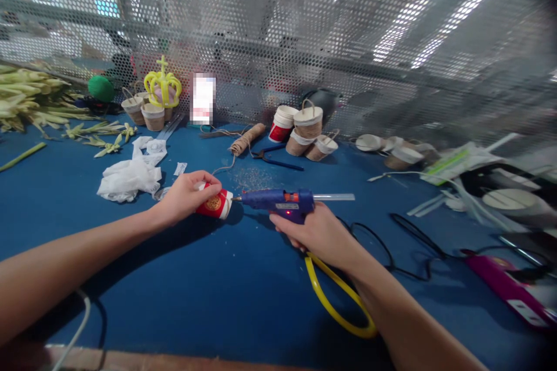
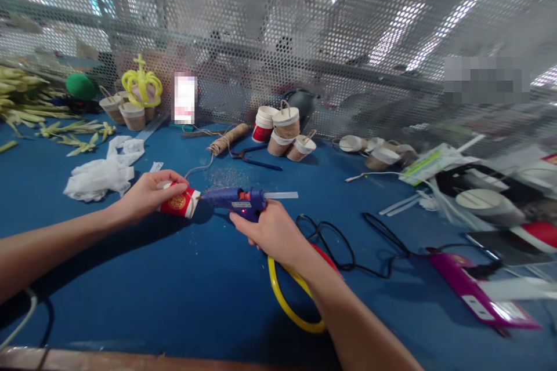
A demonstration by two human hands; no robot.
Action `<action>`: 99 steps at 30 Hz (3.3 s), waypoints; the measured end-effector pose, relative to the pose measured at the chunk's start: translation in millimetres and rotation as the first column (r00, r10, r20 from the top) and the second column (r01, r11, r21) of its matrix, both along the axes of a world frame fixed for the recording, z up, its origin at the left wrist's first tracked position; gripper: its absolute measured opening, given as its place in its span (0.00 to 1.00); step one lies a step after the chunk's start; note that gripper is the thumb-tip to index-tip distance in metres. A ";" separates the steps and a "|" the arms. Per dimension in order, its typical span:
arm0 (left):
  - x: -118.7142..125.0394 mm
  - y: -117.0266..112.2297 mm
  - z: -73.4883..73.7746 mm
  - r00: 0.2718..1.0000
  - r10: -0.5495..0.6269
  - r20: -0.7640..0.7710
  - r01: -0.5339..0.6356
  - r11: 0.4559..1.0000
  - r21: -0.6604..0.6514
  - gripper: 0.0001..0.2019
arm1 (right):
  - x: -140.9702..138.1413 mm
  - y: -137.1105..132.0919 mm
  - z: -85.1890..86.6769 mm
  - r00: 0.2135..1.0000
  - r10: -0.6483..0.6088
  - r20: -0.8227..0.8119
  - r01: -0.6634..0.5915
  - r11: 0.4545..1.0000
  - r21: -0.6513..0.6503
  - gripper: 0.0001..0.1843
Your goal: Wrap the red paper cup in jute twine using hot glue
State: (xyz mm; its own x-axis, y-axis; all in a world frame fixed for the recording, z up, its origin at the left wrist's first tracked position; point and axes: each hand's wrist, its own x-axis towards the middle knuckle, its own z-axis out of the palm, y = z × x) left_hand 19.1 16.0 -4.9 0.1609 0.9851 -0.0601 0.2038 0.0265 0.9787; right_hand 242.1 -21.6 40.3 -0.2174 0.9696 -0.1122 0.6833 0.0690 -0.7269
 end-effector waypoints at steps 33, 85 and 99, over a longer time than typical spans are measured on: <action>-0.2 2.5 -5.6 1.000 0.009 0.029 -0.009 1.000 -0.002 0.12 | 3.7 9.4 -12.7 0.997 -0.021 -0.071 0.018 0.999 -0.047 0.15; 5.0 -7.2 12.5 0.932 0.120 0.342 -0.079 0.988 -0.131 0.11 | 6.4 -1.8 -5.2 0.971 0.040 -0.234 -0.060 0.995 -0.078 0.16; 4.0 -10.3 10.7 0.954 0.092 0.284 -0.093 0.996 -0.010 0.12 | 6.7 1.9 -8.6 0.950 -0.035 -0.310 0.001 0.994 -0.111 0.16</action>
State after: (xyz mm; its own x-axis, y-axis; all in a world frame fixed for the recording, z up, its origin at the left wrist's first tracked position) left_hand 23.1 5.7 5.8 0.0788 0.9967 -0.0217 -0.0858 0.0285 0.9959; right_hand 248.9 -19.7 31.8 -0.2410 0.9594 -0.1465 0.4224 -0.0322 -0.9059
